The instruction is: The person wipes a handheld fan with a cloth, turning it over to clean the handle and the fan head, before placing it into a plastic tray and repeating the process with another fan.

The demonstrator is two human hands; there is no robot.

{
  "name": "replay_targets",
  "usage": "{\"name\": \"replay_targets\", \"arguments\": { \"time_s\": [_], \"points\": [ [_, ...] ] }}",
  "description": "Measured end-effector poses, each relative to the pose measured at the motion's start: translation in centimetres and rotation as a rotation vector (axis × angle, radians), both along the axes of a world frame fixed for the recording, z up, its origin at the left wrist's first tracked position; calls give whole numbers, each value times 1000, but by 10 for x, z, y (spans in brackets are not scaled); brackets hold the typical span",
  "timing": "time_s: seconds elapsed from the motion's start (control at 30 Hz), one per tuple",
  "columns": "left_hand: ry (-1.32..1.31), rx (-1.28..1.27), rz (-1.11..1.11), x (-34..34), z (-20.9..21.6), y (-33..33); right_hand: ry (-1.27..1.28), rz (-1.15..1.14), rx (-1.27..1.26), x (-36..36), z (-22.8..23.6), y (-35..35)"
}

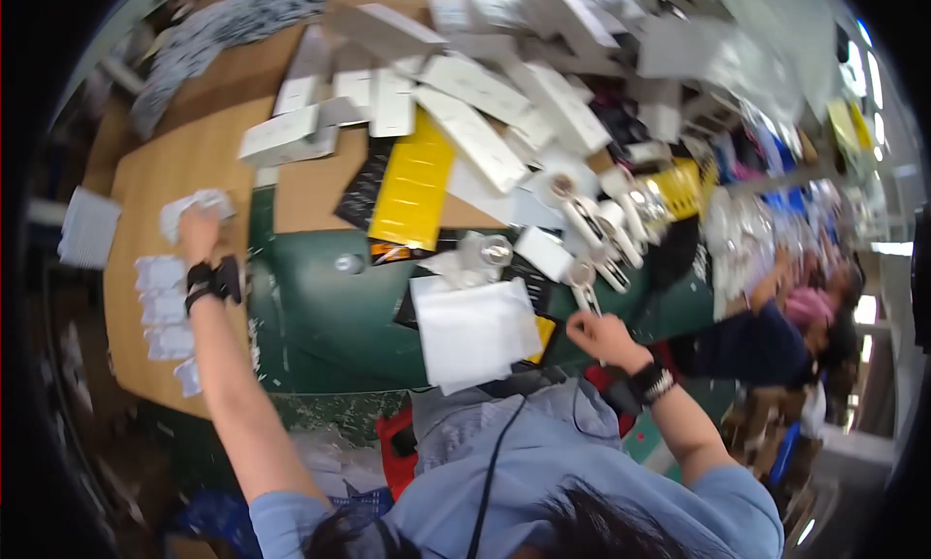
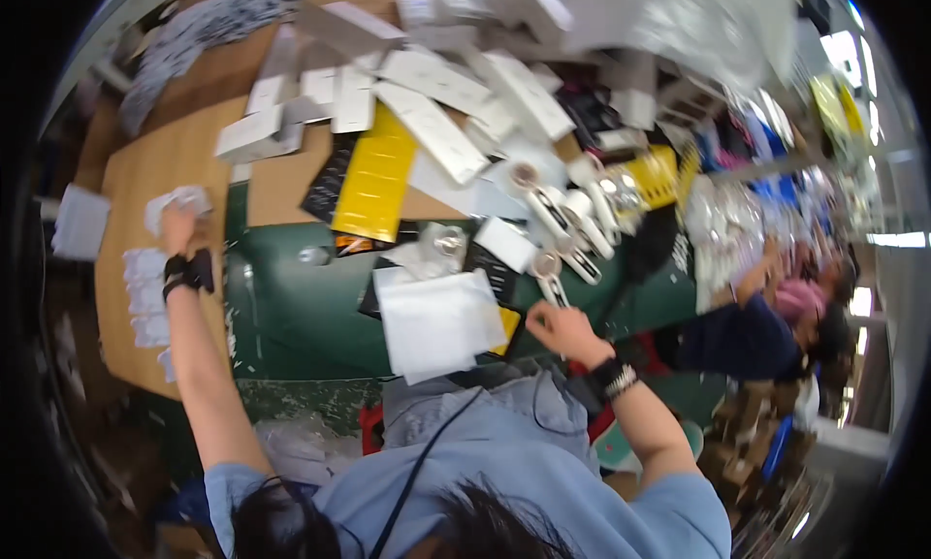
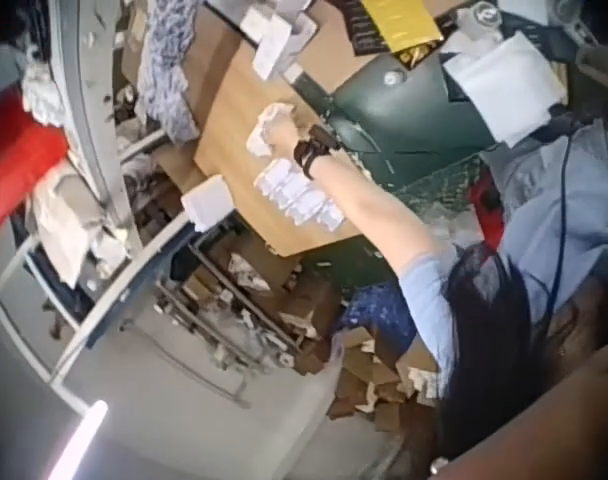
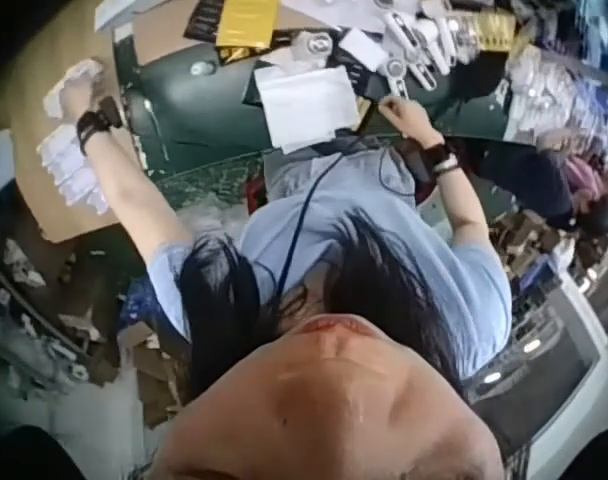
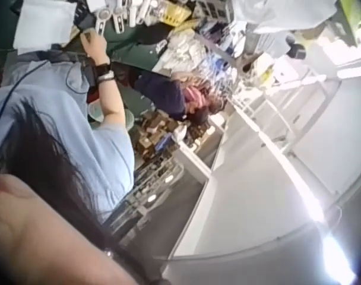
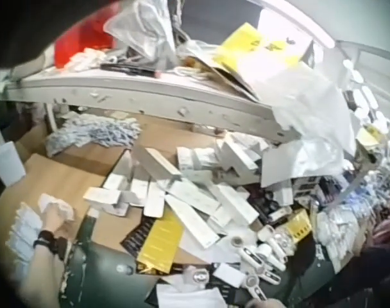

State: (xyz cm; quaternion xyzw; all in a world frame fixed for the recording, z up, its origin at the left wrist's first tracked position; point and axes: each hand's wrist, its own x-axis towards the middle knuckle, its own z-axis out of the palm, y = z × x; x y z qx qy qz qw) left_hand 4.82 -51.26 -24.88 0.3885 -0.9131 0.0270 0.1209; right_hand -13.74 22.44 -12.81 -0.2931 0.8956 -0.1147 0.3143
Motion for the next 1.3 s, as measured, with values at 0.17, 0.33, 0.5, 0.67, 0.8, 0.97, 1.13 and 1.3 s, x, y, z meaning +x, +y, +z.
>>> {"name": "replay_targets", "arguments": {
  "time_s": [0.17,0.33,0.5,0.67,0.8,0.97,1.13,1.3],
  "points": [
    [422,204,-215,-72,57,149,167,-394,112,-38,-29,61],
    [611,525,-381,-59,119,347,299,-323,182,-38,-84,69],
    [404,1032,-464,-64,105,505,183,-242,173,-38,-77,91],
    [328,1614,-599,-91,90,620,-18,-292,-114,-27,8,79],
    [628,1888,-517,-117,95,676,-98,-195,-196,-16,63,55],
    [920,2315,-454,-129,162,661,-357,-7,-748,-26,91,68],
    [1049,2531,-390,-129,185,655,-746,-233,-1171,-41,118,88],
    [1026,2540,-281,-126,226,664,-317,53,-1373,-49,144,70]
  ]
}}
